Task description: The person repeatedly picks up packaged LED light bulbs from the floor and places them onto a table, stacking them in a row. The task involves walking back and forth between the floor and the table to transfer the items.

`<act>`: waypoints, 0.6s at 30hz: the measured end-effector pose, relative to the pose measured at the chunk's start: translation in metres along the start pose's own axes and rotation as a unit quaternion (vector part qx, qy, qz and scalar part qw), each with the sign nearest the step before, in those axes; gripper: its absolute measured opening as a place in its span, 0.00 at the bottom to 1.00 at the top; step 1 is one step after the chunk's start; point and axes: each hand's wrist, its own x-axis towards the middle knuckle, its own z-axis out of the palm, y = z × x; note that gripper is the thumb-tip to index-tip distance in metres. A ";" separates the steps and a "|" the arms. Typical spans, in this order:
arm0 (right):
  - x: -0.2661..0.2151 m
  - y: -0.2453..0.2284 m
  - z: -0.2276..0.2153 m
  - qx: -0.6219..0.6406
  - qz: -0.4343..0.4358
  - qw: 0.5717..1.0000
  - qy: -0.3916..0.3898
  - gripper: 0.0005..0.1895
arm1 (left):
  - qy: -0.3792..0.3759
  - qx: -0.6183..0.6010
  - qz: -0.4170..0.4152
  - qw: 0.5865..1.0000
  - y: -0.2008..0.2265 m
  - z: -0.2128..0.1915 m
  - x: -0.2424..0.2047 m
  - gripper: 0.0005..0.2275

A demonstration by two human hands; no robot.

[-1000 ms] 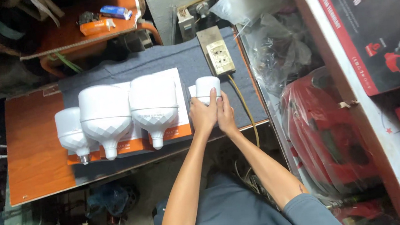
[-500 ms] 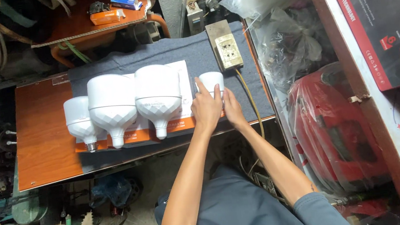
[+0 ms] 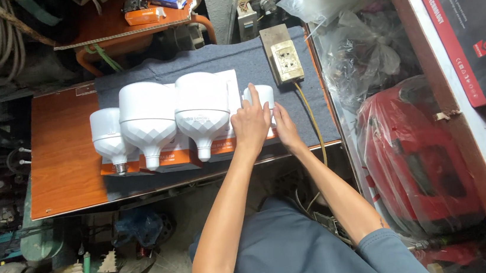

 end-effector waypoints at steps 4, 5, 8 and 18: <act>0.002 0.005 -0.006 -0.057 -0.093 0.994 0.028 0.33 | 0.003 -0.022 0.006 1.000 -0.002 -0.002 0.000 0.29; 0.003 0.002 -0.009 -0.060 -0.094 0.993 0.031 0.32 | 0.005 -0.024 0.008 1.000 -0.002 -0.002 -0.001 0.29; 0.005 -0.012 -0.012 -0.063 -0.165 0.984 0.034 0.31 | 0.003 -0.032 0.012 0.999 -0.001 -0.004 0.000 0.28; -0.008 -0.058 -0.018 -0.088 -0.232 0.969 0.012 0.31 | 0.003 -0.034 0.025 0.999 -0.001 -0.009 0.001 0.29</act>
